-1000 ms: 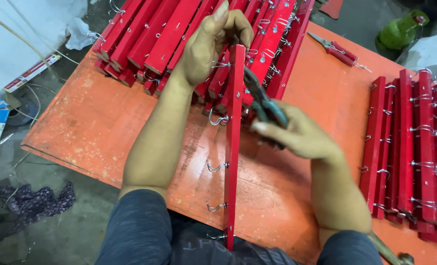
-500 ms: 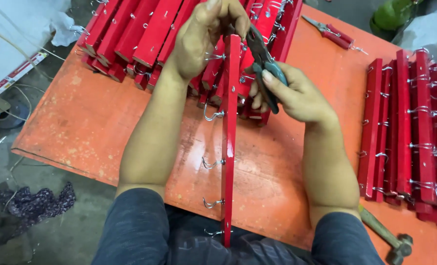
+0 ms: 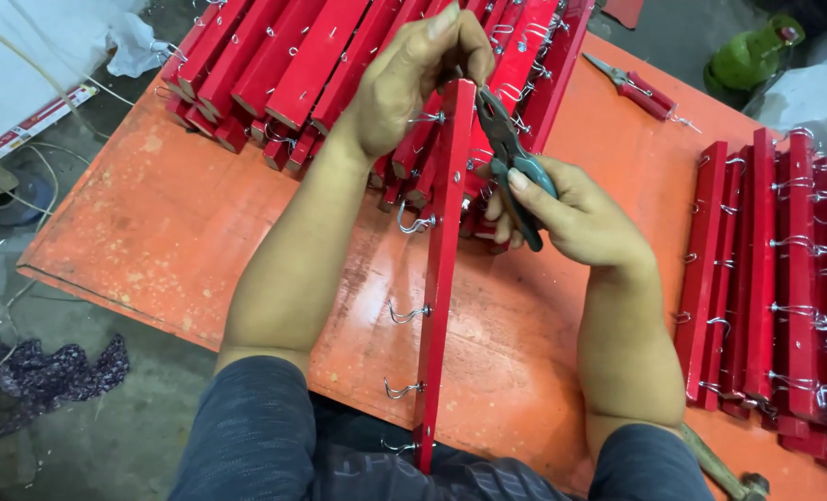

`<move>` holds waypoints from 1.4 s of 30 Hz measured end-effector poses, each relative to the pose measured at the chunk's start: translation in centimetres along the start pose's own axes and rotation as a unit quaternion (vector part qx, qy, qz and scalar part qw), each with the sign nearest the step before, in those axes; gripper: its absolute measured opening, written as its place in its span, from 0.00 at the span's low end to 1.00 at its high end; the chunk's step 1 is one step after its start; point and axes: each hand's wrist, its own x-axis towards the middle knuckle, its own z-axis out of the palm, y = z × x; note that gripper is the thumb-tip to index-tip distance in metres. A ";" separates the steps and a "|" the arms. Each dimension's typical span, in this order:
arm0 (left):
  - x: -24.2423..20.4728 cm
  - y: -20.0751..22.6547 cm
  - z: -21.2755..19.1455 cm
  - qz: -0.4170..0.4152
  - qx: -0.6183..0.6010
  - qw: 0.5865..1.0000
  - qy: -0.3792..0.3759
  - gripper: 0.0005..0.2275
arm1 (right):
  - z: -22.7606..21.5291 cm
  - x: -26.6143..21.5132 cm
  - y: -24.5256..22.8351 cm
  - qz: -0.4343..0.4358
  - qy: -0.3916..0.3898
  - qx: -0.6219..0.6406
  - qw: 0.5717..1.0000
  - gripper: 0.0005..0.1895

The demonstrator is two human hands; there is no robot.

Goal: Attaching metal hooks to red wooden bars using pliers at a steady pace.

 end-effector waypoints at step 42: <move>0.2 -3.7 1.3 -0.026 -0.029 0.999 -0.008 0.11 | -7.4 -0.4 0.7 0.056 -0.175 -0.091 0.979 0.25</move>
